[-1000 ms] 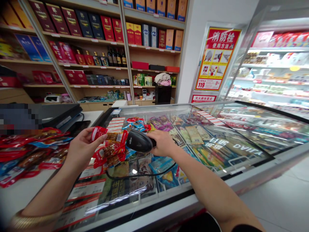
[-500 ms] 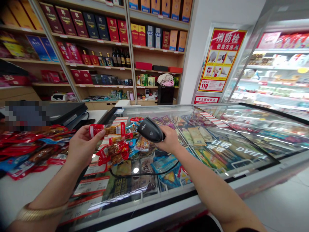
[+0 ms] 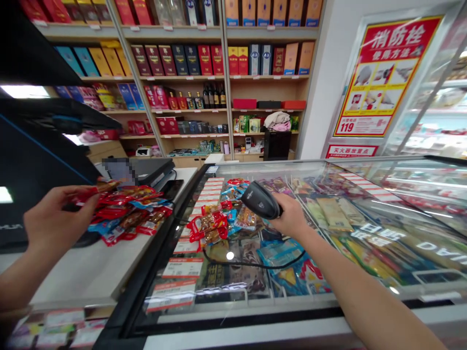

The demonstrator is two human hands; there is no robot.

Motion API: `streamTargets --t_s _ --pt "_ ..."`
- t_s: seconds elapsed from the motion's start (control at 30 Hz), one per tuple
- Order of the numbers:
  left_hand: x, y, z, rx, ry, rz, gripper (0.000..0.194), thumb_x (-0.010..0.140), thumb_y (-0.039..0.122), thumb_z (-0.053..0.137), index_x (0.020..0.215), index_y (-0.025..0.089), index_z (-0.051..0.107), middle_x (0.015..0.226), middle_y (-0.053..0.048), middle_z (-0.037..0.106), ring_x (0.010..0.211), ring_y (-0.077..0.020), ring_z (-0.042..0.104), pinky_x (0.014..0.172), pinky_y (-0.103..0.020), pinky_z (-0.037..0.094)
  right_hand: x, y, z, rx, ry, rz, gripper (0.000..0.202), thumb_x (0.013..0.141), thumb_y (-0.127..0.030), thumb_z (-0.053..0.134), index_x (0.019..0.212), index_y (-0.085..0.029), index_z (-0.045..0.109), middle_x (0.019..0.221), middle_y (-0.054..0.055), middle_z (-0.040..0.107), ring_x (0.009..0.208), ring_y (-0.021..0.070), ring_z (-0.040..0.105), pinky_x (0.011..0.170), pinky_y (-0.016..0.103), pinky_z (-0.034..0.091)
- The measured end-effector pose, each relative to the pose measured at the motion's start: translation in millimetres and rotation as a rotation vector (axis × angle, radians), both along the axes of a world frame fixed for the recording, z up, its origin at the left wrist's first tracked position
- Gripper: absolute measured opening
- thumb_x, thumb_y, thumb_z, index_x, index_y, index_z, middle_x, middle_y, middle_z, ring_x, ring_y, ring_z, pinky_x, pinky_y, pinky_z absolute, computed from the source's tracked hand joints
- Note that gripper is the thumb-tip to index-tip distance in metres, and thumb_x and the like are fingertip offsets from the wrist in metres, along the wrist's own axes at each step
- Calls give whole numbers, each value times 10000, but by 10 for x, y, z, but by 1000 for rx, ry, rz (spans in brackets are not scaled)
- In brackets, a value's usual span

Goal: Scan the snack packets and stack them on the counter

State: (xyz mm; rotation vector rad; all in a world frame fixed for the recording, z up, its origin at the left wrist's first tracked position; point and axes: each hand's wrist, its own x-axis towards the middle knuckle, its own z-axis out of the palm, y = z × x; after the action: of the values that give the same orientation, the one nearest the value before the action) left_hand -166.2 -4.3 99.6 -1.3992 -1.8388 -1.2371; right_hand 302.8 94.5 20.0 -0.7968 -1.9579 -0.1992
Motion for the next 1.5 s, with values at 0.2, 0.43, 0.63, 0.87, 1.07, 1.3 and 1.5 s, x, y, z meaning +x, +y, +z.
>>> streamTargets --t_s 0.2,0.43,0.63,0.87,1.07,1.3,1.5 --pt "-331 42 224 -103 53 227 269 788 453 534 878 219 630 728 -15 580 754 -218 560 900 -393 444 5 -8 -9 10 -41 4 215 788 -407 611 848 -201 632 743 73 690 672 236 657 622 330 516" --pt "-409 182 288 -403 -10 246 200 771 393 497 844 220 565 880 -53 624 843 -262 562 846 -399 458 -8 -14 -25 -9 -32 6 237 776 -430 622 861 -209 628 757 65 692 666 223 649 615 320 509" --pt "-430 304 184 -387 47 186 269 807 356 436 959 204 597 1108 -98 665 1073 -289 572 990 -441 424 -7 -2 -10 -36 -39 6 257 762 -441 638 855 -201 624 787 78 697 698 232 651 636 329 510" --pt "201 241 43 -175 182 21 488 815 502 448 1143 177 608 1231 -168 613 1180 -329 533 1031 -454 389 -6 16 -17 -39 -38 -1 292 757 -452 649 903 -199 640 818 86 703 730 240 658 668 343 515" --pt "1141 445 -360 -599 107 -599 554 727 590 564 1132 227 669 1177 -122 676 1060 -302 625 947 -377 460 -35 7 -28 -61 -48 -3 268 752 -416 650 914 -204 634 831 79 711 742 238 670 671 339 518" --pt "1562 656 -491 -917 83 -610 474 687 575 620 1049 289 729 831 -71 745 756 -279 689 654 -312 472 -34 6 -5 -95 -55 6 268 746 -414 657 917 -210 630 849 78 705 771 240 661 690 343 517" --pt "1518 656 -530 -779 -176 -652 611 542 474 742 1106 243 705 791 -51 731 706 -256 674 632 -319 491 -22 1 23 -120 -77 4 247 747 -405 655 902 -216 622 829 74 691 759 237 649 693 343 519"
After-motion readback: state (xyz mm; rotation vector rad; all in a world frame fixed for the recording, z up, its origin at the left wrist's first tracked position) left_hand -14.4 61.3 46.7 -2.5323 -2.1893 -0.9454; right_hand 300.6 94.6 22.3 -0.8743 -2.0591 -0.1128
